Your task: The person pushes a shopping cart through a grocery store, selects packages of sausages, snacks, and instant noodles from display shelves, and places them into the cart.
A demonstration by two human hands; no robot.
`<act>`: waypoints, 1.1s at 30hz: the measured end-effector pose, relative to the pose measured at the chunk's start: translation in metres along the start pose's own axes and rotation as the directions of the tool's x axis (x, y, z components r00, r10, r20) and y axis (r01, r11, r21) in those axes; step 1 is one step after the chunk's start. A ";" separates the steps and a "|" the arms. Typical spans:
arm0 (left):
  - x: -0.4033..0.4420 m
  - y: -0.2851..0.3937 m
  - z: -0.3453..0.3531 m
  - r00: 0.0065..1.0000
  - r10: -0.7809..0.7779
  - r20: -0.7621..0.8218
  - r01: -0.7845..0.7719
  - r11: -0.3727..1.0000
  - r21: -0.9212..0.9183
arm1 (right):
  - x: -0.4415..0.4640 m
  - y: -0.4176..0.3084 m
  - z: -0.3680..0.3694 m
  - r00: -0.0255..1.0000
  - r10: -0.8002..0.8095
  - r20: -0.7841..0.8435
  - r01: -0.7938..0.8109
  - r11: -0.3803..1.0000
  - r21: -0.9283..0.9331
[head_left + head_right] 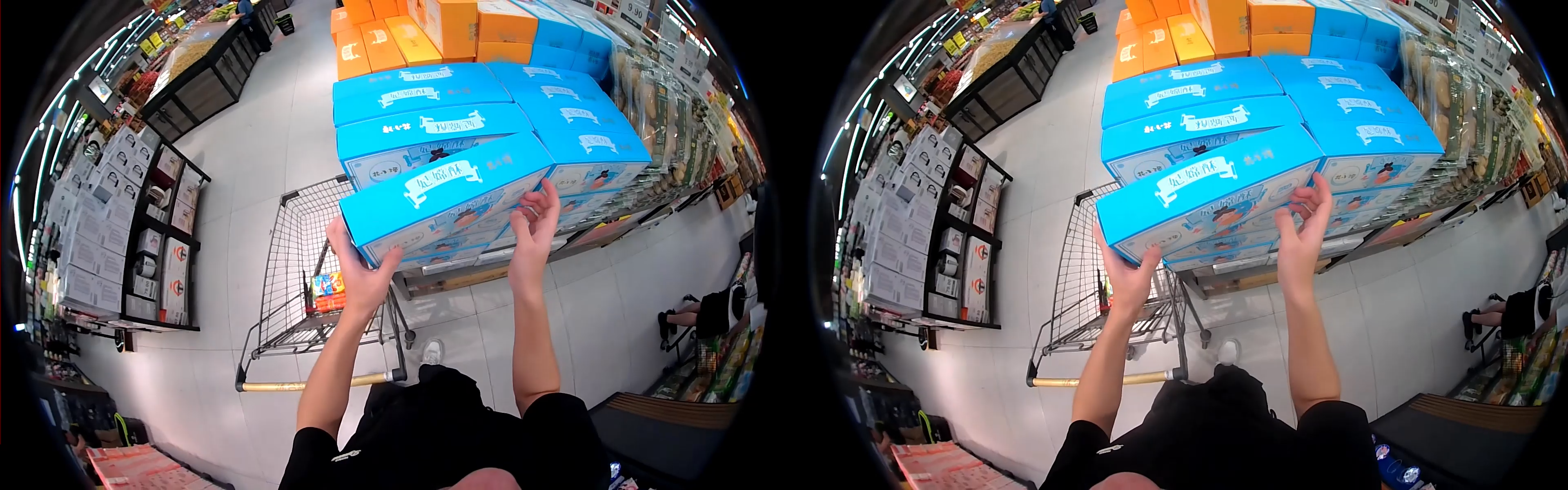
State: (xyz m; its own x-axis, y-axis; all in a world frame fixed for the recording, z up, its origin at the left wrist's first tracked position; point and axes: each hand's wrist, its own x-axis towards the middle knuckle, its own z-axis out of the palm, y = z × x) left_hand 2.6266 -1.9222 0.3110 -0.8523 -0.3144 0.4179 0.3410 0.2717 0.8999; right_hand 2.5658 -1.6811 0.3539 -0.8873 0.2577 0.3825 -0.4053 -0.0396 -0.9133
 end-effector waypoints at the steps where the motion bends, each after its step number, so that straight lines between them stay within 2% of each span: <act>1: -0.003 -0.001 0.001 1.000 0.007 -0.006 -0.007 1.000 -0.002 | 0.001 0.001 0.000 1.000 0.008 -0.005 -0.007 1.000 0.022; 3: -0.007 0.010 0.005 0.997 0.058 -0.047 -0.070 0.948 -0.309 | 0.001 0.001 -0.002 1.000 0.016 0.001 -0.016 0.999 0.029; 4: -0.007 0.012 0.003 0.997 0.063 -0.052 -0.077 0.947 -0.311 | 0.000 0.000 -0.002 0.999 0.034 0.003 -0.034 0.999 0.033; 6: -0.009 0.017 -0.005 0.978 0.176 -0.114 -0.198 0.953 -0.230 | -0.002 -0.005 -0.001 1.000 -0.003 -0.012 0.003 0.999 0.033; 8: -0.016 0.021 -0.019 0.970 0.163 -0.179 -0.204 0.949 -0.240 | -0.008 -0.009 -0.005 0.999 -0.035 -0.024 0.035 0.999 0.036; 10: -0.037 0.018 -0.048 0.975 -0.003 -0.224 -0.098 0.893 -0.439 | -0.020 -0.010 -0.015 0.983 -0.178 -0.052 0.181 0.982 0.053; 11: -0.048 0.021 -0.063 0.968 -0.029 -0.250 -0.101 0.866 -0.489 | -0.027 -0.015 -0.016 0.984 -0.175 -0.044 0.177 0.983 0.058; 12: -0.059 0.023 -0.080 0.960 -0.056 -0.274 -0.105 0.836 -0.539 | -0.035 -0.024 -0.015 0.978 -0.206 0.015 0.205 0.976 0.075; 14: -0.079 0.016 -0.123 0.987 -0.030 -0.159 -0.081 0.756 -0.650 | -0.052 -0.041 -0.011 0.970 -0.229 0.082 0.221 0.970 0.097; 16: -0.096 0.012 -0.156 0.987 -0.057 -0.149 -0.054 0.762 -0.645 | -0.071 -0.054 0.004 0.888 -0.200 0.413 0.144 0.976 0.163; 18: -0.106 0.015 -0.177 0.988 -0.079 -0.136 -0.028 0.764 -0.645 | -0.088 -0.050 0.025 0.883 -0.171 0.436 0.109 0.981 0.163; 20: -0.116 0.019 -0.198 0.919 -0.346 -0.188 0.221 0.849 -0.481 | -0.105 -0.043 0.050 0.836 0.063 0.545 -0.151 0.981 0.118; 22: -0.120 0.014 -0.221 0.901 -0.399 -0.169 0.290 0.846 -0.448 | -0.124 -0.028 0.075 0.815 0.115 0.568 -0.217 0.970 0.114; 24: -0.130 0.006 -0.252 0.737 -0.673 -0.064 0.535 0.638 -0.554 | -0.145 -0.006 0.097 0.670 0.393 0.630 -0.483 0.875 -0.033; 25: -0.136 0.000 -0.268 0.710 -0.703 -0.027 0.601 0.625 -0.498 | -0.156 0.005 0.107 0.644 0.441 0.625 -0.472 0.872 -0.129; 26: -0.143 -0.007 -0.286 0.688 -0.725 -0.030 0.615 0.604 -0.508 | -0.170 0.012 0.119 0.624 0.466 0.627 -0.487 0.860 -0.155; 28: -0.158 -0.023 -0.316 0.654 -0.756 0.020 0.671 0.568 -0.477 | -0.195 0.020 0.141 0.567 0.608 0.556 -0.617 0.761 -0.202; 30: -0.169 -0.032 -0.344 0.649 -0.759 0.050 0.676 0.546 -0.494 | -0.217 0.028 0.158 0.536 0.640 0.550 -0.635 0.735 -0.237; 33: -0.180 -0.045 -0.381 0.682 -0.731 0.026 0.685 0.626 -0.374 | -0.242 0.034 0.181 0.472 0.676 0.566 -0.615 0.712 -0.337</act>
State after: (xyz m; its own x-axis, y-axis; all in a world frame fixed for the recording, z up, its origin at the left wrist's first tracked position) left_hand 2.9159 -2.2248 0.2429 -0.8410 -0.3892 -0.3757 -0.2219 -0.3852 0.8958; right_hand 2.7267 -1.9191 0.2559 -0.8171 -0.4521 -0.3578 0.3317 0.1389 -0.9331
